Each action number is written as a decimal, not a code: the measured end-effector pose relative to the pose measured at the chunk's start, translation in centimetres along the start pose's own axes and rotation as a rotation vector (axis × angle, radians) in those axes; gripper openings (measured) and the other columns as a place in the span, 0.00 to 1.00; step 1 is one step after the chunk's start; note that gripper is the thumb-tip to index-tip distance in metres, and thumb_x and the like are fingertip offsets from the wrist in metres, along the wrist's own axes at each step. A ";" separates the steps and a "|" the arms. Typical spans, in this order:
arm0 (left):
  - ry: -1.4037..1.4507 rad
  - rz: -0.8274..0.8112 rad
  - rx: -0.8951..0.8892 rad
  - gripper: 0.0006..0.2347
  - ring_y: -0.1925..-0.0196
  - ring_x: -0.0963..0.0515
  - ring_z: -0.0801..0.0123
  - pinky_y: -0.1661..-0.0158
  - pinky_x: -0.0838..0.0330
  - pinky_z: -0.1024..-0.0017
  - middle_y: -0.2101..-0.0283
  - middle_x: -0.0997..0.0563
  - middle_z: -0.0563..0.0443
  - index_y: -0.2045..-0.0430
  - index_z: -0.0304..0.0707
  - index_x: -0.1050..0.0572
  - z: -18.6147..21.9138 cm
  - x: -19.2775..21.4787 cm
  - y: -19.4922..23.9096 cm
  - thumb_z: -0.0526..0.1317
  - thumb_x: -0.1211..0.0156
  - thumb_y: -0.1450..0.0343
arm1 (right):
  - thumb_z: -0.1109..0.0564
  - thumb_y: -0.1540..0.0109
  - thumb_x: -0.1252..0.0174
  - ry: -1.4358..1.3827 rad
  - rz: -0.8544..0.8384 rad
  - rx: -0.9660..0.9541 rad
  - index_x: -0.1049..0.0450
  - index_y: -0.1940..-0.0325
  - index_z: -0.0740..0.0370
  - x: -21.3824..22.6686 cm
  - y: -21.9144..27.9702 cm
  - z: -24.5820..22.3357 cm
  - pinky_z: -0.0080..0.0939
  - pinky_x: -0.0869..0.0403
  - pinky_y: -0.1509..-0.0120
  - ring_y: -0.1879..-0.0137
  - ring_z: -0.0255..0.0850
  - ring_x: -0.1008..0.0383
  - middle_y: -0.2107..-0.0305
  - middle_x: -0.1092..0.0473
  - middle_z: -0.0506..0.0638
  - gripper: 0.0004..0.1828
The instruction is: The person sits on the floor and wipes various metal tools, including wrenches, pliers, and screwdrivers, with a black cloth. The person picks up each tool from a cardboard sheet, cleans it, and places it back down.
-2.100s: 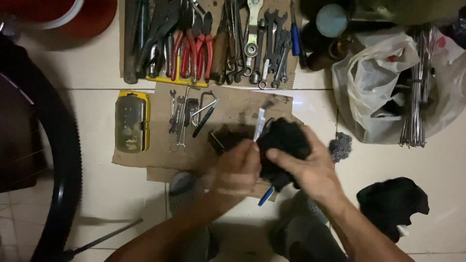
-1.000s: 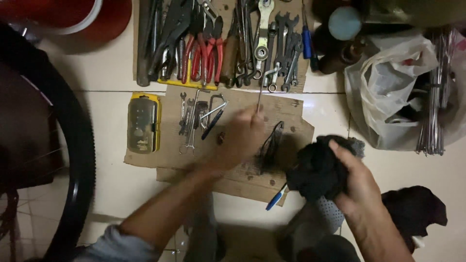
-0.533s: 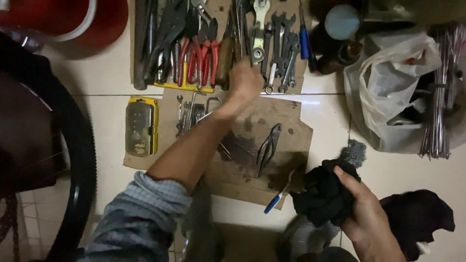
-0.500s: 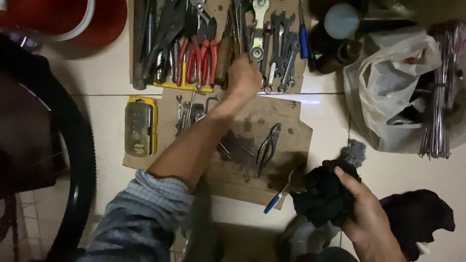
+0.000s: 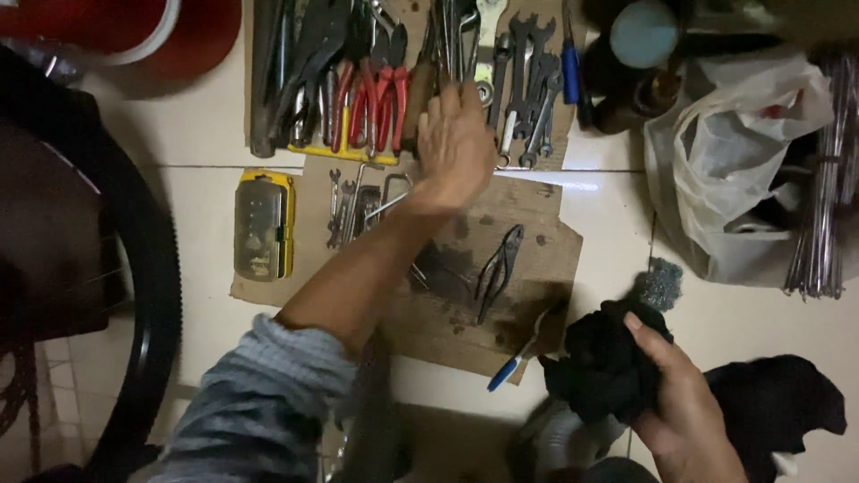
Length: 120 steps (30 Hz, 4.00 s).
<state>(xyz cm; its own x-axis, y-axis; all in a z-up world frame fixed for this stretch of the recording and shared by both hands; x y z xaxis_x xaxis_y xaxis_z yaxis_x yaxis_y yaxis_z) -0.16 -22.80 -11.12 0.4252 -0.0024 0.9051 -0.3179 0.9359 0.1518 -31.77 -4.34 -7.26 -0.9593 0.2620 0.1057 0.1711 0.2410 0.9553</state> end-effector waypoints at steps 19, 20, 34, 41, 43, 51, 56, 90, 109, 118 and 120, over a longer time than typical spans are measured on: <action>-0.164 -0.658 -0.063 0.25 0.62 0.18 0.56 0.64 0.23 0.59 0.59 0.19 0.45 0.53 0.38 0.27 -0.5 -10.0 18.4 0.61 0.39 0.29 | 0.42 0.41 0.40 -0.018 0.013 0.088 0.25 0.53 0.44 -0.4 -0.4 -0.6 0.34 0.27 0.47 0.51 0.34 0.23 0.57 0.24 0.39 0.15; -0.160 -0.556 -0.123 0.24 0.62 0.17 0.55 0.66 0.23 0.59 0.59 0.19 0.44 0.52 0.35 0.27 -0.7 -10.7 18.0 0.58 0.36 0.30 | 0.41 0.41 0.41 0.003 0.023 0.093 0.25 0.52 0.43 -0.4 -0.4 -0.7 0.32 0.27 0.49 0.51 0.33 0.23 0.57 0.24 0.38 0.15; 0.192 -0.729 0.269 0.22 0.62 0.18 0.48 0.61 0.28 0.55 0.64 0.17 0.42 0.68 0.40 0.22 -2.4 -6.3 17.2 0.59 0.56 0.27 | 0.43 0.42 0.40 -0.023 0.010 0.070 0.25 0.54 0.44 -1.0 -0.3 -0.4 0.34 0.25 0.44 0.51 0.34 0.23 0.57 0.23 0.39 0.14; 0.030 -0.479 0.115 0.06 0.70 0.15 0.51 0.71 0.18 0.58 0.69 0.16 0.40 0.70 0.33 0.21 -3.9 -5.8 15.4 0.35 0.43 0.28 | 0.45 0.39 0.41 -0.057 -0.073 0.102 0.26 0.53 0.49 -0.6 -1.0 -0.1 0.38 0.26 0.45 0.52 0.39 0.24 0.58 0.25 0.44 0.14; 0.020 -0.454 0.118 0.09 0.68 0.15 0.48 0.72 0.18 0.57 0.62 0.18 0.36 0.62 0.31 0.25 -3.5 -5.7 15.4 0.40 0.41 0.27 | 0.45 0.39 0.41 -0.062 -0.051 0.101 0.26 0.52 0.48 -0.7 -0.8 -0.2 0.37 0.25 0.47 0.52 0.38 0.24 0.58 0.24 0.43 0.14; -0.180 -0.571 -0.170 0.10 0.72 0.15 0.48 0.76 0.22 0.53 0.71 0.16 0.45 0.60 0.33 0.24 -2.1 -14.4 17.9 0.31 0.38 0.35 | 0.45 0.40 0.41 -0.107 0.009 0.131 0.25 0.49 0.49 -0.7 -0.4 -1.3 0.35 0.24 0.40 0.48 0.36 0.22 0.55 0.24 0.41 0.17; 0.246 -0.790 0.246 0.23 0.75 0.18 0.53 0.73 0.26 0.57 0.75 0.19 0.44 0.77 0.36 0.23 -0.8 -6.8 17.2 0.55 0.57 0.22 | 0.48 0.43 0.39 -0.053 0.092 0.100 0.23 0.49 0.45 -0.6 -1.0 -1.4 0.35 0.24 0.43 0.48 0.36 0.22 0.53 0.22 0.41 0.18; 0.960 -0.490 0.540 0.18 0.76 0.17 0.66 0.75 0.22 0.67 0.76 0.19 0.47 0.69 0.38 0.19 -2.9 -1.1 17.5 0.56 0.35 0.33 | 0.61 0.51 0.30 0.958 -0.134 1.092 0.26 0.54 0.63 -6.0 1.3 -1.8 0.50 0.33 0.72 0.74 0.55 0.26 0.80 0.31 0.64 0.22; 1.203 -0.554 0.574 0.13 0.66 0.23 0.74 0.68 0.26 0.77 0.68 0.19 0.56 0.59 0.42 0.17 -0.7 1.0 17.9 0.45 0.37 0.34 | 0.61 0.52 0.34 0.929 -0.295 0.903 0.30 0.41 0.53 -11.4 5.1 -2.3 0.36 0.30 0.49 0.55 0.37 0.27 0.58 0.26 0.46 0.34; 1.189 -0.563 0.454 0.08 0.62 0.22 0.71 0.58 0.31 0.72 0.67 0.19 0.57 0.71 0.43 0.21 -0.9 1.9 18.2 0.45 0.34 0.34 | 0.68 0.52 0.30 0.795 -0.259 0.563 0.25 0.47 0.61 -10.9 4.6 -3.2 0.37 0.26 0.46 0.55 0.40 0.25 0.61 0.23 0.51 0.29; 1.069 -0.546 0.549 0.10 0.62 0.24 0.71 0.58 0.34 0.72 0.69 0.21 0.58 0.73 0.45 0.22 -1.8 1.8 18.6 0.49 0.34 0.34 | 0.67 0.52 0.30 0.805 -0.202 0.549 0.24 0.47 0.61 -10.9 5.2 -3.6 0.36 0.27 0.48 0.56 0.39 0.26 0.61 0.23 0.51 0.28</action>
<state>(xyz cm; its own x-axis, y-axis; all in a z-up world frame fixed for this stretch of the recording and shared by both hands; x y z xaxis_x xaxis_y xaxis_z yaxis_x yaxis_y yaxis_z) -3.78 -4.78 -7.39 0.9822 0.1827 -0.0428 -0.0856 0.6393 0.7641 -21.26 -9.31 -2.39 -0.8134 -0.4951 0.3053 -0.1274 0.6637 0.7370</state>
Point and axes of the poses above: each hand's wrist, its own y-axis away from the middle knuckle, its own x-axis out of the back of the hand, z = x × y, the point moved 8 cm from there along -y, towards the middle knuckle
